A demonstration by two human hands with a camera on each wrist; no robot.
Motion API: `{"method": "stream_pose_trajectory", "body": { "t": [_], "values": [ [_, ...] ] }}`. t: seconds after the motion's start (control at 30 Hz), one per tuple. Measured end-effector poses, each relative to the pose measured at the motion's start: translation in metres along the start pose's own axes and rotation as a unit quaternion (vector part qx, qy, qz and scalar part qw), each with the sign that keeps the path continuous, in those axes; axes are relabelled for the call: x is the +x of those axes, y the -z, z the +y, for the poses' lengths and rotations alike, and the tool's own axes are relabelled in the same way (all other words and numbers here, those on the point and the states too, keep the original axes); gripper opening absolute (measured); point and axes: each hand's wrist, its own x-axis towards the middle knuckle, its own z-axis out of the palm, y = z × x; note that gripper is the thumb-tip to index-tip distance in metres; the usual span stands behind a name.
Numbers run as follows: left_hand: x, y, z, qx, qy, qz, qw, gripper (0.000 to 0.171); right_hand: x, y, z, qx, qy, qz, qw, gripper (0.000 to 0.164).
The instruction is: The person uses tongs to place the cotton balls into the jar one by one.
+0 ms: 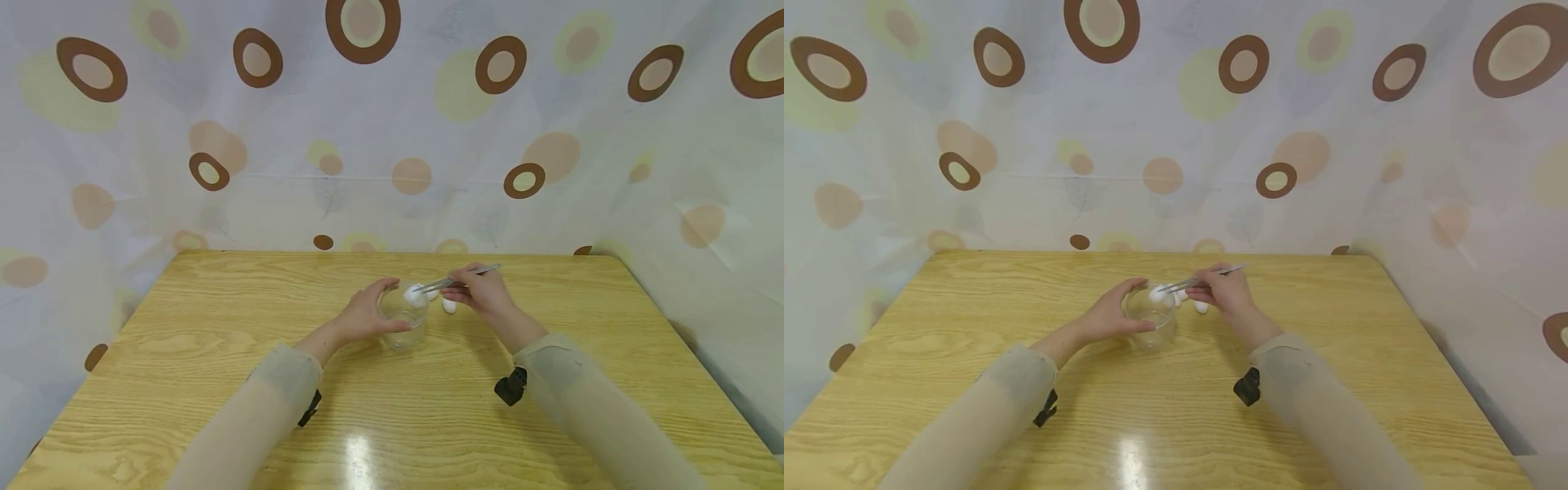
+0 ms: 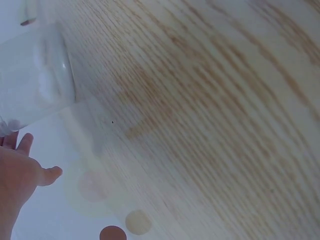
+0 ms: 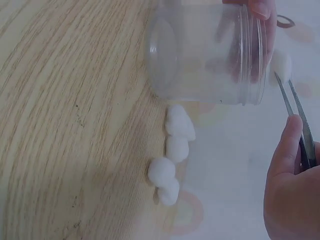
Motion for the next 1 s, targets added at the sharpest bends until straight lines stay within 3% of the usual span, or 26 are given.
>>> {"method": "stream_pose_trajectory", "body": {
  "t": [0.57, 0.83, 1.0],
  "values": [
    [-0.0002, 0.0006, 0.0019, -0.004, 0.006, -0.006, 1.0000, 0.085, 0.0000, -0.0080, 0.0029, -0.009, -0.002, -0.003, 1.000, 0.014],
    [0.0005, 0.0009, 0.0004, -0.006, 0.009, -0.009, 0.9999, 0.085, 0.0004, -0.0070, 0.0046, -0.050, 0.023, -0.007, 0.998, 0.011],
    [-0.0001, 0.0013, 0.0010, -0.013, 0.010, -0.007, 0.9998, 0.085, -0.0010, -0.0056, 0.0017, -0.050, 0.028, -0.009, 0.998, 0.012]
  ]
}}
